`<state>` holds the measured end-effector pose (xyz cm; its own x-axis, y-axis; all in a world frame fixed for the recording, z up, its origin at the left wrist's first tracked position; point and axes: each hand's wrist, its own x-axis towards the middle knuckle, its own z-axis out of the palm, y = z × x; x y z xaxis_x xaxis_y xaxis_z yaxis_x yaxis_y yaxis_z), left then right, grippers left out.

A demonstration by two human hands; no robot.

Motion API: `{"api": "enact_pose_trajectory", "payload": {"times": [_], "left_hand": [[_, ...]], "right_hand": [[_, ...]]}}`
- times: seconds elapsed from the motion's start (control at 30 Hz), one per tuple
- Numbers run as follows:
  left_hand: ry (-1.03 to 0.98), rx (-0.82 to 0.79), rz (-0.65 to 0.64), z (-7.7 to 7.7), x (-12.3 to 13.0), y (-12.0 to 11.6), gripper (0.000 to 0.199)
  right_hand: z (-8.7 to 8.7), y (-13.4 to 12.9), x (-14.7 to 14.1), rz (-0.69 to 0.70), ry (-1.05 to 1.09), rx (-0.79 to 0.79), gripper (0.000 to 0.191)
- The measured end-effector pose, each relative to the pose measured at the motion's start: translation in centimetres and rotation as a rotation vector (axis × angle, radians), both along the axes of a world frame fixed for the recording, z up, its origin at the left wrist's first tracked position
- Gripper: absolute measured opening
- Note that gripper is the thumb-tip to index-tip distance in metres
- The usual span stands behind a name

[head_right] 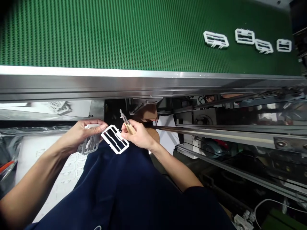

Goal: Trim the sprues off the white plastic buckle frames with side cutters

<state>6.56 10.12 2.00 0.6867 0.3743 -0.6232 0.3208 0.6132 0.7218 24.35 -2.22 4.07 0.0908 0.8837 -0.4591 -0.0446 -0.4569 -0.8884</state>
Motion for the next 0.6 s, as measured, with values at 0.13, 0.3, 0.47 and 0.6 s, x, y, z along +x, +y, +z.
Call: {"api": "enact_pose_trajectory", "payload": {"times": [0.13, 0.3, 0.47, 0.6], "left_hand": [[-0.026, 0.149, -0.103, -0.2, -0.4, 0.1, 0.025], [-0.073, 0.431, -0.097, 0.1, -0.3, -0.3, 0.021], [-0.268, 0.392, -0.178, 0.5, -0.7, -0.8, 0.018], [-0.237, 0.430, -0.258, 1.1, -1.3, -1.3, 0.022]], "right_hand": [[0.0, -0.3, -0.2, 0.051, -0.064, 0.022, 0.019], [-1.1, -0.8, -0.8, 0.090, -0.011, 0.038, 0.019], [-2.6, -1.8, -2.1, 0.105, 0.066, 0.080, 0.022], [-0.7, -2.1, -1.4, 0.338, -0.261, 0.067, 0.013]]}}
